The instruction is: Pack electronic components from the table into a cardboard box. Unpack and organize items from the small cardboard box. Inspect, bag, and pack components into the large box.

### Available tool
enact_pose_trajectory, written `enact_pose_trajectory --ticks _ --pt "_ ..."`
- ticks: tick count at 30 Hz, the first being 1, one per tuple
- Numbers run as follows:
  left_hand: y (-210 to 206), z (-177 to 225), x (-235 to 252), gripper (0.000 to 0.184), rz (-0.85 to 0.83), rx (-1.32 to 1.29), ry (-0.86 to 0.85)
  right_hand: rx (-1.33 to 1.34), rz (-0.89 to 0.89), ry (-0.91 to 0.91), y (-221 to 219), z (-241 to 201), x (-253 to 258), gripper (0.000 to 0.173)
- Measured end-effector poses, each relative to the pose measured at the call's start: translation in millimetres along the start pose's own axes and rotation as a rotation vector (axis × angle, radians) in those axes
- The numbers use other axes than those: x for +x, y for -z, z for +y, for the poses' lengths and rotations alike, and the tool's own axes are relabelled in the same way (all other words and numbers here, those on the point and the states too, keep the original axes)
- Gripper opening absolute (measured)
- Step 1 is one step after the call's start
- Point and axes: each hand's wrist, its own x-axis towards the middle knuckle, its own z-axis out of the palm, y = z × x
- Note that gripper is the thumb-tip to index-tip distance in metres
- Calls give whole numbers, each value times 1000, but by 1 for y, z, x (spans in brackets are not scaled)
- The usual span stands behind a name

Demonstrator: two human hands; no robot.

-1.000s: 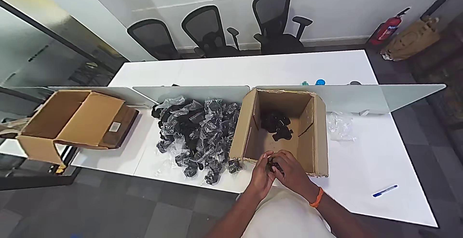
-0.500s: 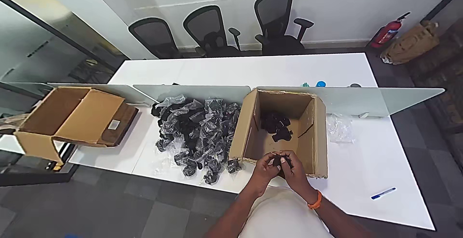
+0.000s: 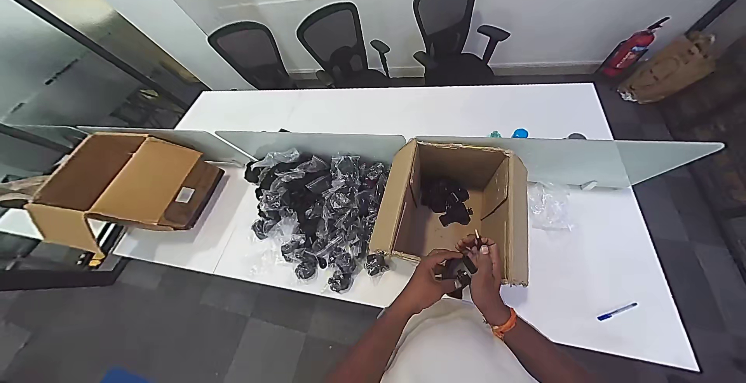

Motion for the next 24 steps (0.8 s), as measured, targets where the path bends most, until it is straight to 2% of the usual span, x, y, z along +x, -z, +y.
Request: enact_pose_trajectory --ticks 5,8,10,12,15,21,24 --pt "-4 -11 -2 50 176 623 -179 84 12 -235 -3 -11 14 35" --pt "-6 -10 -2 45 257 834 -271 72 -49 -389 -3 -16 19 37" --pt "-8 -7 -2 42 263 827 -333 68 -97 -484 -2 -16 20 37" --pt "-8 -6 -1 46 183 743 -385 62 -107 -545 -3 -18 21 36" --pt "-6 -14 1 37 55 695 -490 84 -83 -619 -3 -20 24 36" --pt "-5 -6 1 24 40 808 -725 230 -41 -798 -4 -33 28 37" --pt "-1 4 0 20 14 724 -769 211 -136 -773 -4 -44 29 41"
